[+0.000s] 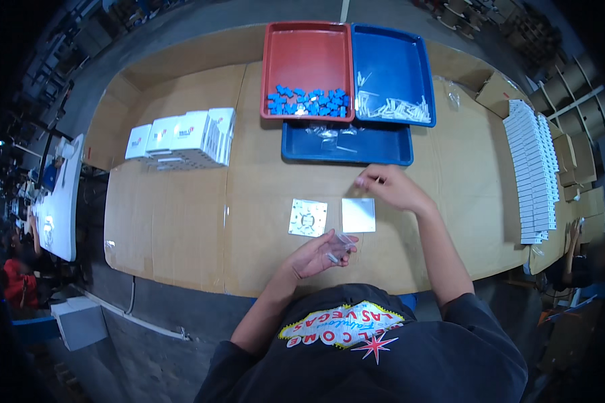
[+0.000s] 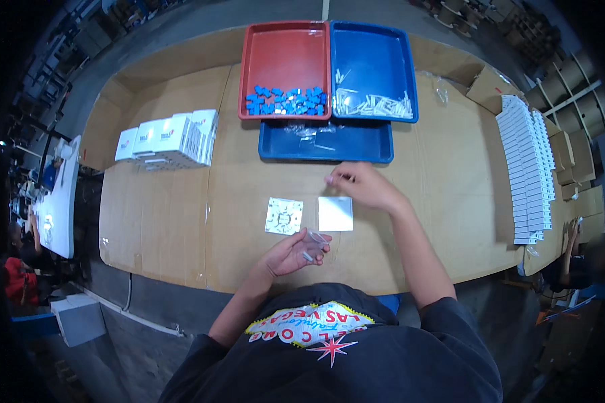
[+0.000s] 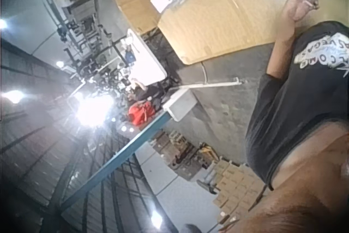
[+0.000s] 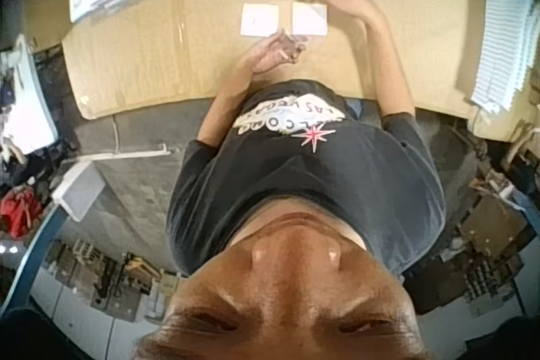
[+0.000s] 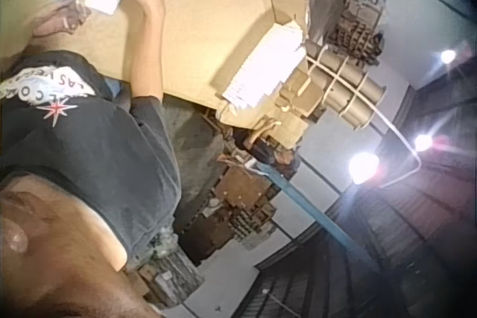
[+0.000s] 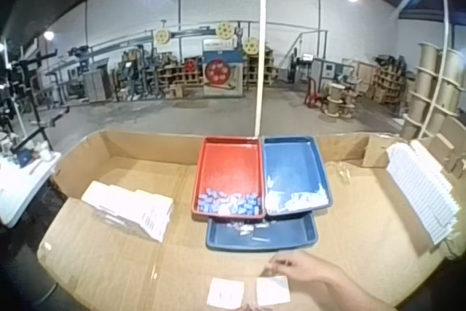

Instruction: Packing small electronic parts into plastic bags and cardboard boxes.

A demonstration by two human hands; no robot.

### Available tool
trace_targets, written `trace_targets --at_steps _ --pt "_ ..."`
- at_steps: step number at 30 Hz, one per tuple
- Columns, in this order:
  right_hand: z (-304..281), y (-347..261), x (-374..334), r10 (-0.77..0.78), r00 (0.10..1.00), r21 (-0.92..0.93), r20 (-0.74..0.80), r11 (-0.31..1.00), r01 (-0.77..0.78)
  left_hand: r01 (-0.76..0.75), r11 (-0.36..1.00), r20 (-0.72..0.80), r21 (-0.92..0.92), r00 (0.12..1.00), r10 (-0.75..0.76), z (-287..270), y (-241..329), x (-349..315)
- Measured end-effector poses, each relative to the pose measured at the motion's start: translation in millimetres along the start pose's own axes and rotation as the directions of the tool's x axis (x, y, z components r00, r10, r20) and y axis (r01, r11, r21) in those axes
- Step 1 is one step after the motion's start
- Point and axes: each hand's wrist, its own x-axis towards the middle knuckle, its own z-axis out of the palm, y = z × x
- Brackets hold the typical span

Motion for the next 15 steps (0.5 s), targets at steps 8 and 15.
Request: trace_targets --at_steps 8,15 --pt "-76 29 85 -0.178 0.873 -0.390 -0.453 0.921 -0.015 -0.012 1.000 0.001 -0.008 1.000 0.012 0 1 1" --pt "-83 60 144 -0.333 0.827 -0.717 -0.453 0.688 -0.116 -0.002 0.999 -0.010 0.039 1.000 0.002 6 3 0"
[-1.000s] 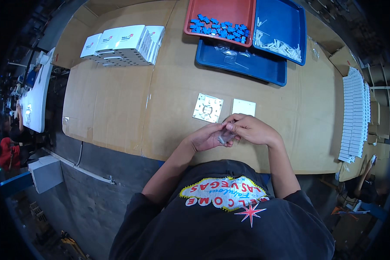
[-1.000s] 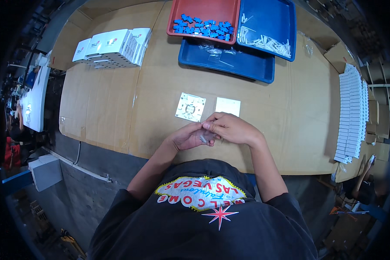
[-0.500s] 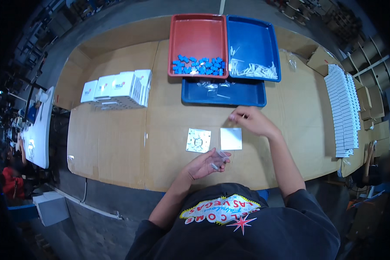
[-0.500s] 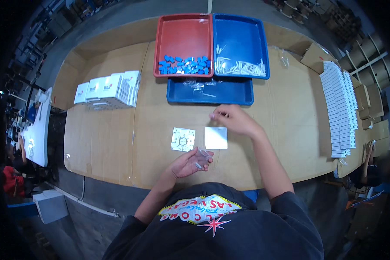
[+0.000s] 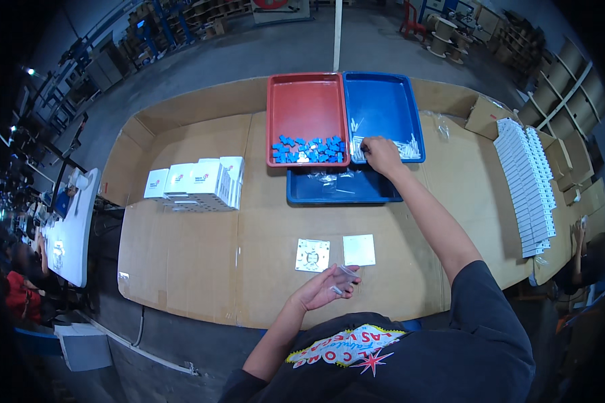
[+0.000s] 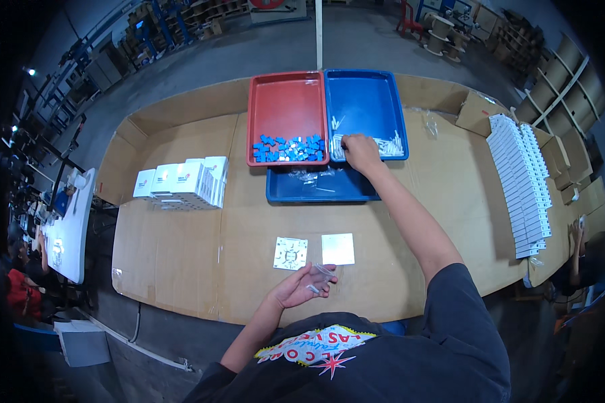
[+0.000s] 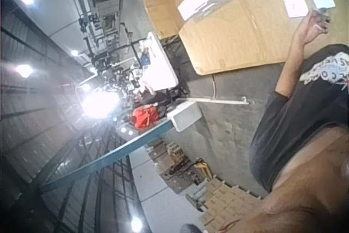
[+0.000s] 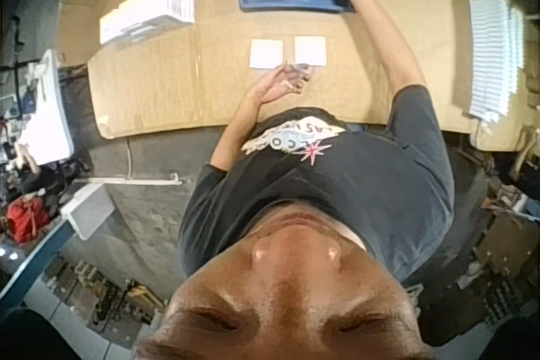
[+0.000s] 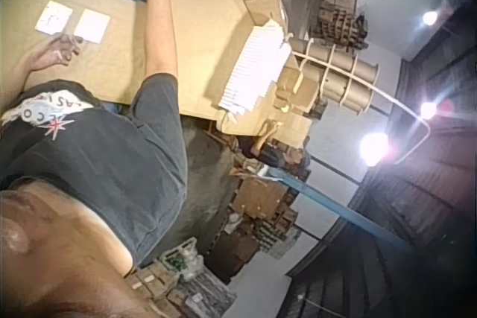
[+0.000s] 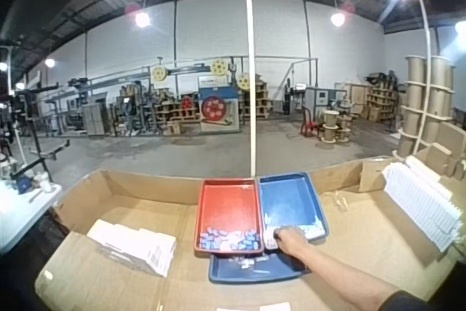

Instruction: Packing small electronic parts into plastic bags and cardboard boxes.

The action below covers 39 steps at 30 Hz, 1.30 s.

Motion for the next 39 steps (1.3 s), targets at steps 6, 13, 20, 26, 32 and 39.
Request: trace_targets --at_steps 6,13,20,26,32,39 --pt "12 2 8 -0.043 0.999 -0.128 0.029 0.991 0.046 -0.005 1.000 0.003 -0.016 1.000 0.005 1 0 -1" --pt "16 6 7 -0.022 0.999 -0.030 -0.027 0.999 0.022 0.012 0.999 -0.035 0.037 0.999 -0.011 10 4 -2" --pt "9 6 10 0.061 0.997 0.087 0.049 0.994 -0.065 0.007 1.000 -0.006 -0.014 1.000 -0.007 2 4 0" --pt "-12 22 12 0.213 0.975 0.406 -0.064 0.898 -0.170 0.013 1.000 -0.003 -0.011 1.000 -0.013 3 2 0" --pt "-36 8 -16 0.431 0.898 0.904 0.093 0.343 -0.257 -0.002 0.999 -0.005 0.037 1.000 0.002 -8 -4 0" --pt "-25 -42 -140 0.401 0.868 0.840 0.294 0.326 -0.435 -0.019 0.998 0.036 -0.065 0.999 0.022 -12 -4 3"
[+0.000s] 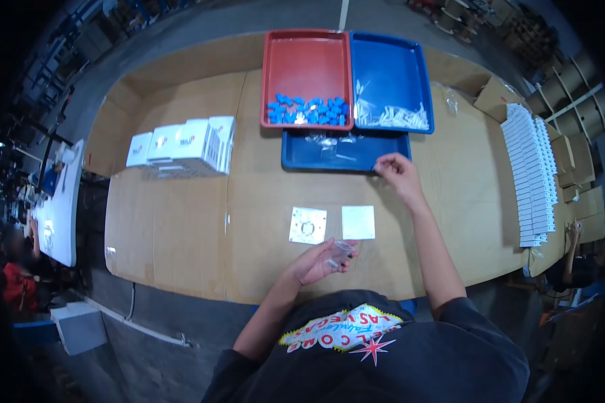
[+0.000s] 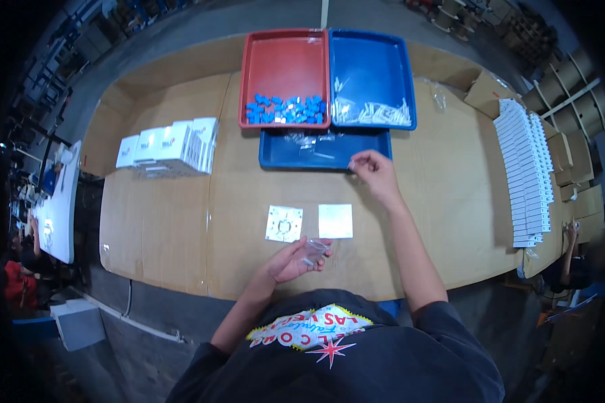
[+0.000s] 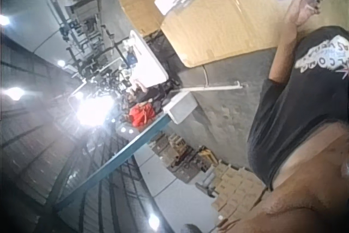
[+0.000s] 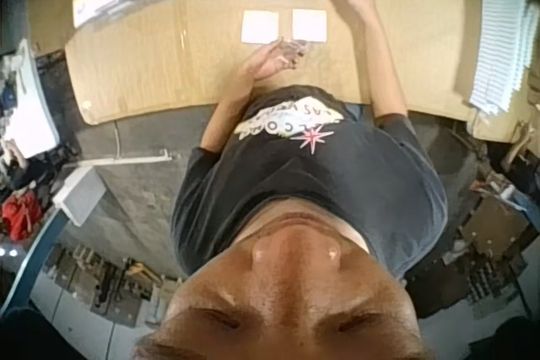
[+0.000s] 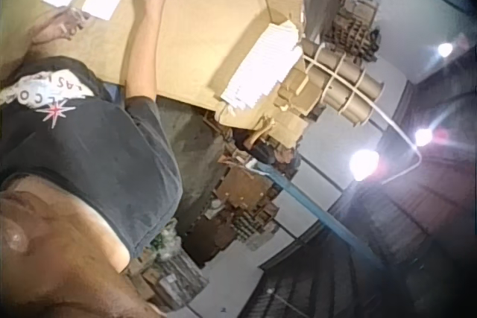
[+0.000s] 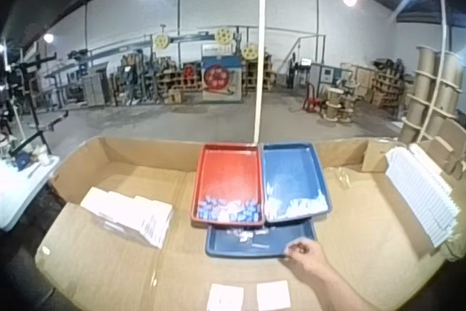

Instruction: Packing small electronic parts into plastic bags and cardboard boxes.

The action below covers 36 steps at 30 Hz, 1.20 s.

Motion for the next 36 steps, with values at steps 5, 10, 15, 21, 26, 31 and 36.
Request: trace_targets --at_steps 5,10,15,21,26,31,36 --pt "27 15 -92 0.135 0.977 0.183 0.167 0.969 -0.165 0.011 0.997 -0.053 0.071 0.999 -0.007 6 5 0" --pt "28 -6 -122 0.195 0.921 0.072 0.338 0.970 -0.232 0.020 0.999 -0.103 0.043 0.995 -0.015 4 2 -2" --pt "32 -26 -113 0.209 0.860 -0.214 0.465 0.969 -0.120 0.015 0.998 -0.132 0.066 0.991 -0.007 4 2 -1" --pt "38 -28 -98 0.005 0.763 -0.177 0.647 0.974 0.144 -0.007 0.999 -0.113 0.032 0.994 0.010 0 -3 0" --pt "39 -31 -93 0.098 0.621 -0.216 0.778 0.969 0.119 -0.012 0.999 -0.149 0.041 0.989 0.018 -2 -3 -1" --pt "40 -33 -96 0.156 0.545 -0.264 0.824 0.956 0.125 -0.027 1.000 -0.066 -0.015 0.998 0.026 1 -2 -1" --pt "51 -32 -108 0.055 0.568 -0.201 0.821 0.959 0.197 -0.080 0.996 -0.057 -0.040 0.995 0.078 3 -4 -3"
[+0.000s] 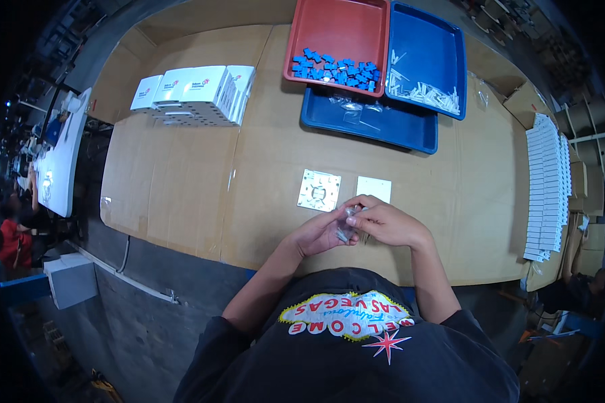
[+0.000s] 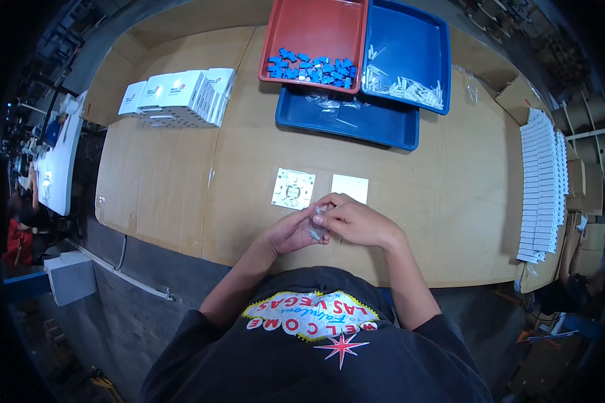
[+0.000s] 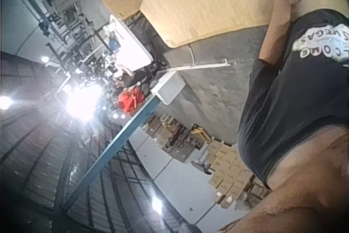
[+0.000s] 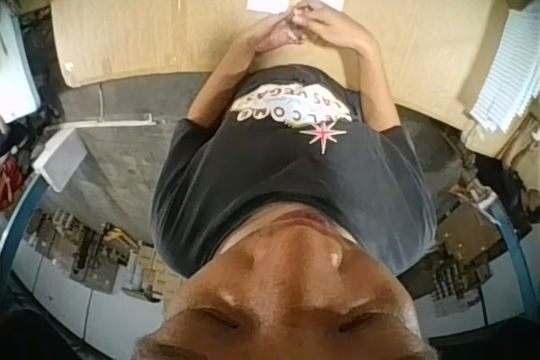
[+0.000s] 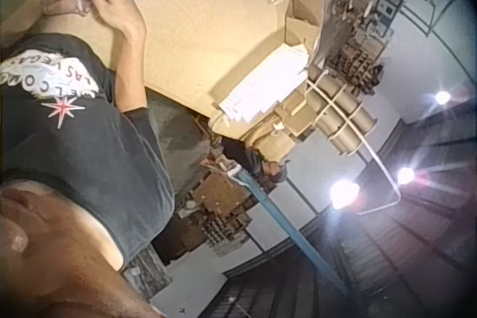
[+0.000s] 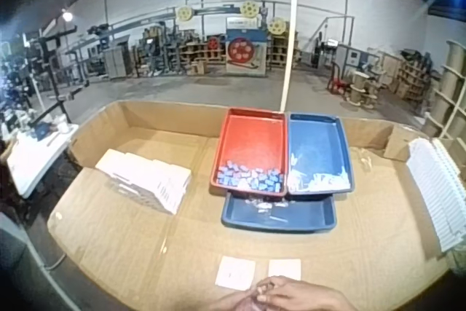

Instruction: Packing small electronic parts into plastic bags and cardboard boxes.

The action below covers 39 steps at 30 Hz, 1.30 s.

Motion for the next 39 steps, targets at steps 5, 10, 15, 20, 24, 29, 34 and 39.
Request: trace_targets --at_steps 5,10,15,20,24,29,34,39 --pt "4 -13 -3 0.076 0.995 -0.059 0.067 0.996 -0.072 -0.029 0.994 -0.070 0.110 0.997 0.037 19 1 -2" --pt "-13 -20 -1 0.037 0.999 0.108 -0.022 0.994 -0.034 -0.061 0.990 -0.033 0.128 0.997 0.066 34 16 -1" --pt "-9 -23 4 0.113 0.986 0.042 0.121 0.992 -0.119 -0.045 0.959 -0.070 0.278 0.995 0.067 23 11 -2" --pt "-9 -16 1 0.071 0.996 0.086 0.056 0.993 -0.076 -0.048 0.979 -0.023 0.200 0.998 0.053 29 12 -1" --pt "-5 -24 3 0.161 0.978 0.052 0.136 0.984 -0.169 0.023 0.958 -0.114 0.286 0.993 0.010 26 8 -3" --pt "-37 -11 -4 0.016 0.997 0.036 0.074 0.999 -0.018 -0.013 0.976 -0.025 0.218 1.000 0.019 19 9 1" --pt "-126 4 2 0.099 0.880 -0.037 -0.465 0.991 -0.131 0.092 0.993 0.027 0.079 0.995 -0.094 1 5 1" --pt "-214 39 20 -0.070 0.560 -0.283 -0.825 0.910 -0.304 0.080 0.992 0.016 0.099 0.997 -0.082 5 6 5"
